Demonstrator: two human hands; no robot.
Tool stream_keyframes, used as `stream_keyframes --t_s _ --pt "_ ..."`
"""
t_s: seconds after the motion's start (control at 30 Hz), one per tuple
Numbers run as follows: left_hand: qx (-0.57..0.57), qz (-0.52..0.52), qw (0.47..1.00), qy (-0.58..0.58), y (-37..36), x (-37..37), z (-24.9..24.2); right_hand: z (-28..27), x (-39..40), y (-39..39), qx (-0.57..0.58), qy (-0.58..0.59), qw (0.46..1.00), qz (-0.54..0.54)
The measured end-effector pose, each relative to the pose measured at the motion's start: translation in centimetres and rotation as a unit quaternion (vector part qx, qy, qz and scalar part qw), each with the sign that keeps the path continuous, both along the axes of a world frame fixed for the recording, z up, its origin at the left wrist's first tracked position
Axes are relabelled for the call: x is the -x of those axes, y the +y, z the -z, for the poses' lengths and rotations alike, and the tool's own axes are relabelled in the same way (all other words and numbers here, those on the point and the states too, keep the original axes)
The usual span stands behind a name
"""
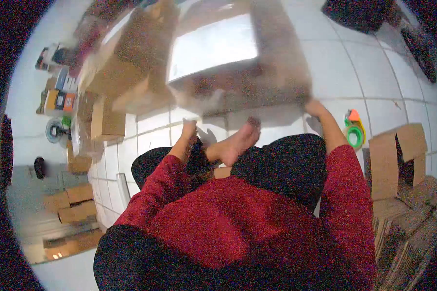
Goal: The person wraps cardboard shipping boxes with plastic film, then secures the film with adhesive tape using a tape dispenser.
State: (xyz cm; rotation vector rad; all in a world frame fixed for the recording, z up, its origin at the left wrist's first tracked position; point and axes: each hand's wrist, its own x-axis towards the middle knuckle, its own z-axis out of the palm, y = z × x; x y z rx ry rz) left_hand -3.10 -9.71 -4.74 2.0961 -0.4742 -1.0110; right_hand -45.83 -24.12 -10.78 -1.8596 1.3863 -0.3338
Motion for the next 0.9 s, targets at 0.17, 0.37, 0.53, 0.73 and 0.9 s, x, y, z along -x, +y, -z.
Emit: stream_keyframes --t_s 0.17,0.37,0.53,0.73,0.9 --pt "0.158 0.12 0.978 -0.069 -2.4 -3.0 -0.4 -3.2 -1.9 -0.9 -0.028 0.286 0.943 -0.167" --pt "0.124 0.075 0.989 -0.007 -1.7 -6.9 0.7 -5.8 -4.2 -1.5 0.094 0.259 0.94 -0.202" --pt "0.001 0.277 0.956 -0.094 -1.6 -4.9 -2.3 -11.9 -1.5 1.3 -0.198 0.231 0.951 0.056" --pt "-0.009 0.347 0.884 -0.313 -3.2 -5.8 0.0 -0.5 16.8 2.6 0.001 0.175 0.927 0.332" --pt "0.08 0.325 0.919 -0.207 -2.5 -6.3 2.1 0.5 19.1 6.9 0.012 0.374 0.891 0.259"
